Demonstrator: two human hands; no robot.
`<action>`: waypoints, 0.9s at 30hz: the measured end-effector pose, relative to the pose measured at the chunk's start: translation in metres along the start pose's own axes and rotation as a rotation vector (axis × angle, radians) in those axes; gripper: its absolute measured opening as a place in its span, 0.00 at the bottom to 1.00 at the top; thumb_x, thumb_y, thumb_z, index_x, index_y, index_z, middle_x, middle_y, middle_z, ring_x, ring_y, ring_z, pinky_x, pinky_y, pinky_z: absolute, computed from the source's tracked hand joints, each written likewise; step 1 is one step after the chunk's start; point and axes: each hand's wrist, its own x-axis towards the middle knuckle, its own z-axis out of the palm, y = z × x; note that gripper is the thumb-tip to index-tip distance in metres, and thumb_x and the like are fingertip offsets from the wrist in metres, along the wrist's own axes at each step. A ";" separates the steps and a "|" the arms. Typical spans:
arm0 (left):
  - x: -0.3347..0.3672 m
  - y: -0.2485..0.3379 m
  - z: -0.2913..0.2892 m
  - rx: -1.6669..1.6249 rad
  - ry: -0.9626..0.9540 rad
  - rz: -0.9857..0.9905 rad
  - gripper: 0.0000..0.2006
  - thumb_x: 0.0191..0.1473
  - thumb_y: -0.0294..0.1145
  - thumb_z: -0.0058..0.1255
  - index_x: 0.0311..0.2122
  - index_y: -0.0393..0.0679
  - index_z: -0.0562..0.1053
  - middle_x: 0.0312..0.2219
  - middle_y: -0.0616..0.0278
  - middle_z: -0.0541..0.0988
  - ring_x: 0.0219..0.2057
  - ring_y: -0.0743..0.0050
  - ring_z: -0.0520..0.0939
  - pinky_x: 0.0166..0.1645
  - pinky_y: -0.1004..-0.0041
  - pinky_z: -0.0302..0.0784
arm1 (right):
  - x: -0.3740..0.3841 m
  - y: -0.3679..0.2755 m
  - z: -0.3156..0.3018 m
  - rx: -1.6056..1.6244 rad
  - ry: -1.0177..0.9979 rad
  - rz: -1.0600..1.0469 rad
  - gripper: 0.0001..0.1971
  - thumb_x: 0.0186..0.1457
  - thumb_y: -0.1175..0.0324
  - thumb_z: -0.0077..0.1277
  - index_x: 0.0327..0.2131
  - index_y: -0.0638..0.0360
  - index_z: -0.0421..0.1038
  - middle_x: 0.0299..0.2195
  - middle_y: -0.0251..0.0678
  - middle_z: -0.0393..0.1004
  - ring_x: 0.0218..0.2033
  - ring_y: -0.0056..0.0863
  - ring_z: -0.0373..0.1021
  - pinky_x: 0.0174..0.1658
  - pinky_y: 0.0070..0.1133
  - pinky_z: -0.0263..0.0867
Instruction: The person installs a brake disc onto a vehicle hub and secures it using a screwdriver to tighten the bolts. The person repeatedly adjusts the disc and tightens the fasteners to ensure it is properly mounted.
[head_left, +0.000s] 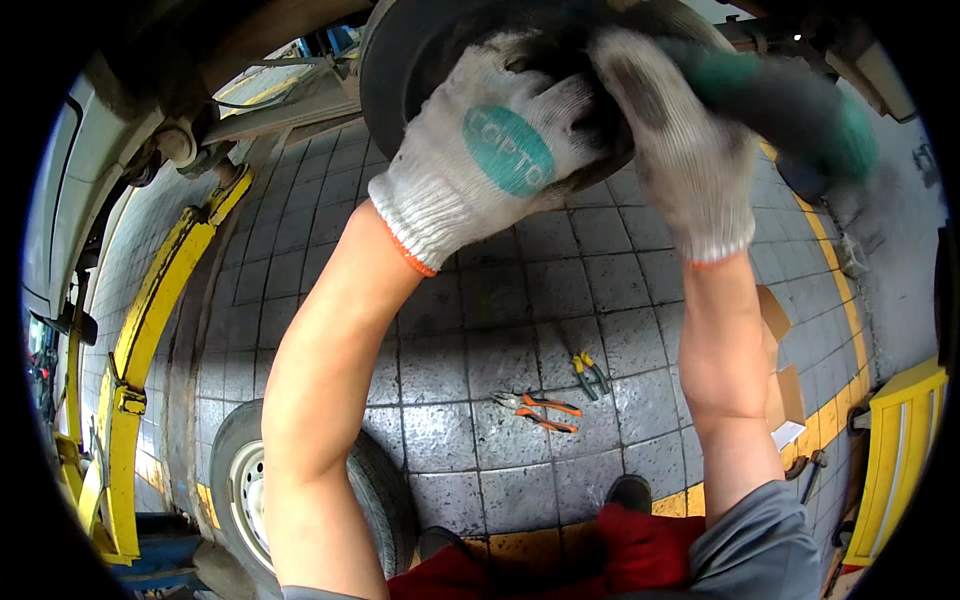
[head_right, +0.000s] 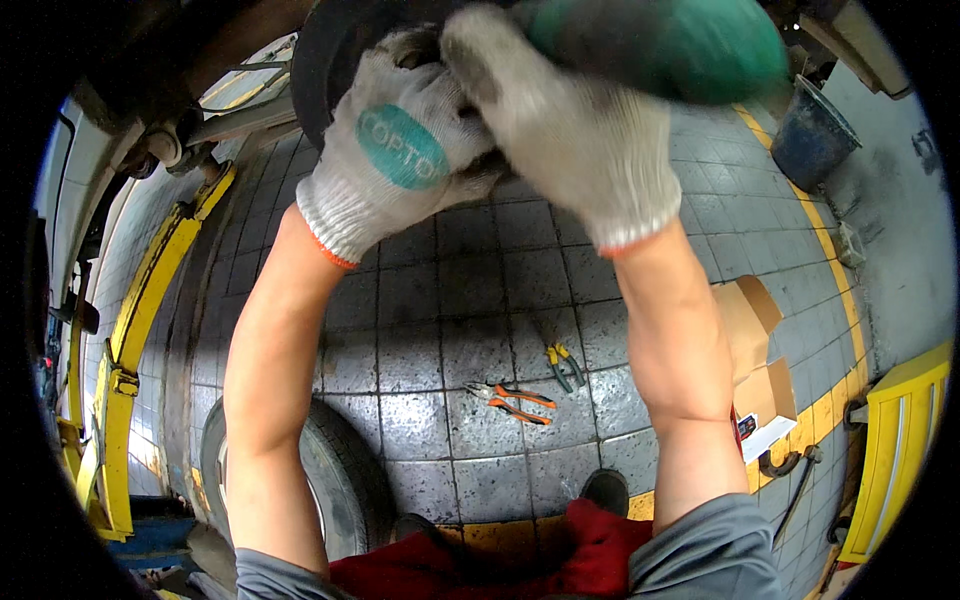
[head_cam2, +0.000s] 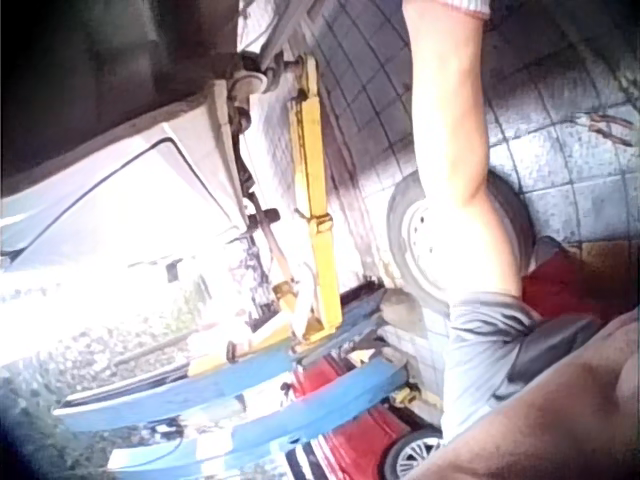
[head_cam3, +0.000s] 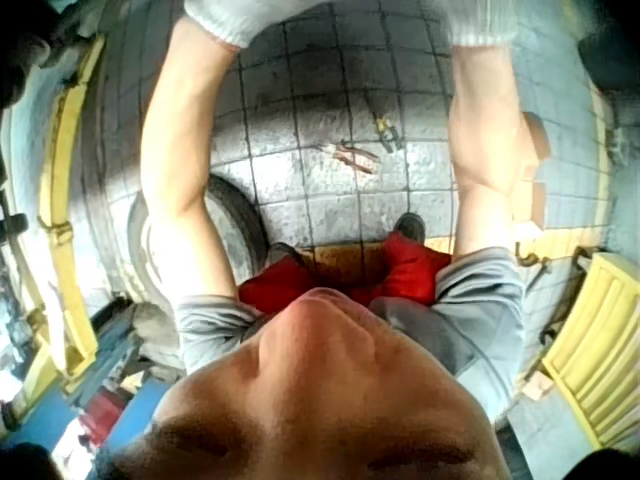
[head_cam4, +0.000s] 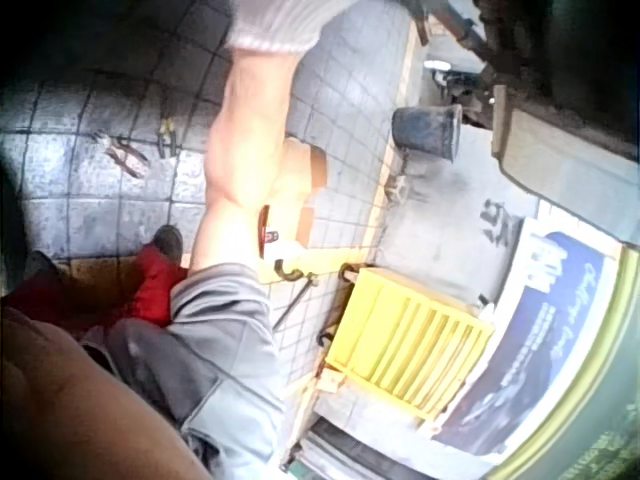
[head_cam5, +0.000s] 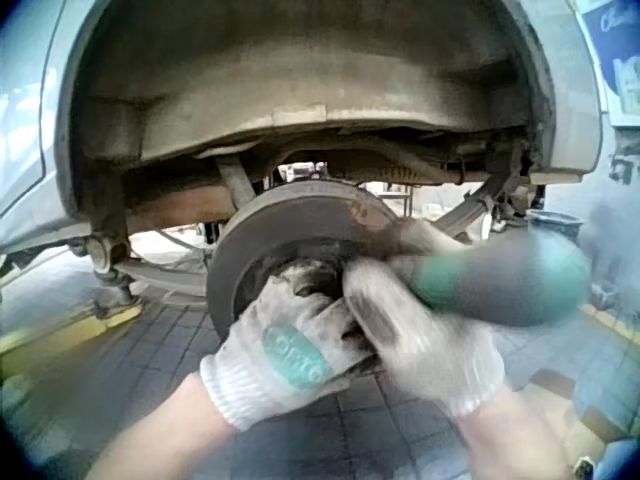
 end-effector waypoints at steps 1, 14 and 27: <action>-0.001 0.001 -0.001 -0.001 0.045 -0.008 0.31 0.37 0.51 0.72 0.49 0.53 0.79 0.49 0.59 0.81 0.57 0.49 0.75 0.65 0.57 0.67 | -0.001 -0.001 -0.013 -0.050 -0.070 0.007 0.07 0.53 0.74 0.56 0.37 0.60 0.78 0.34 0.39 0.77 0.34 0.33 0.77 0.40 0.26 0.74; 0.010 0.003 -0.011 0.028 0.023 0.050 0.18 0.45 0.46 0.66 0.44 0.59 0.81 0.48 0.70 0.79 0.52 0.60 0.79 0.61 0.56 0.68 | -0.046 -0.008 -0.054 0.481 -0.084 0.245 0.15 0.57 0.76 0.60 0.48 0.65 0.75 0.44 0.40 0.79 0.44 0.36 0.77 0.51 0.26 0.74; 0.006 0.006 -0.014 -0.066 -0.045 -0.070 0.25 0.36 0.43 0.74 0.41 0.46 0.80 0.43 0.57 0.82 0.51 0.46 0.79 0.57 0.56 0.73 | -0.022 -0.002 -0.017 0.378 -0.002 0.090 0.05 0.52 0.79 0.58 0.34 0.65 0.77 0.33 0.42 0.78 0.30 0.38 0.76 0.33 0.28 0.72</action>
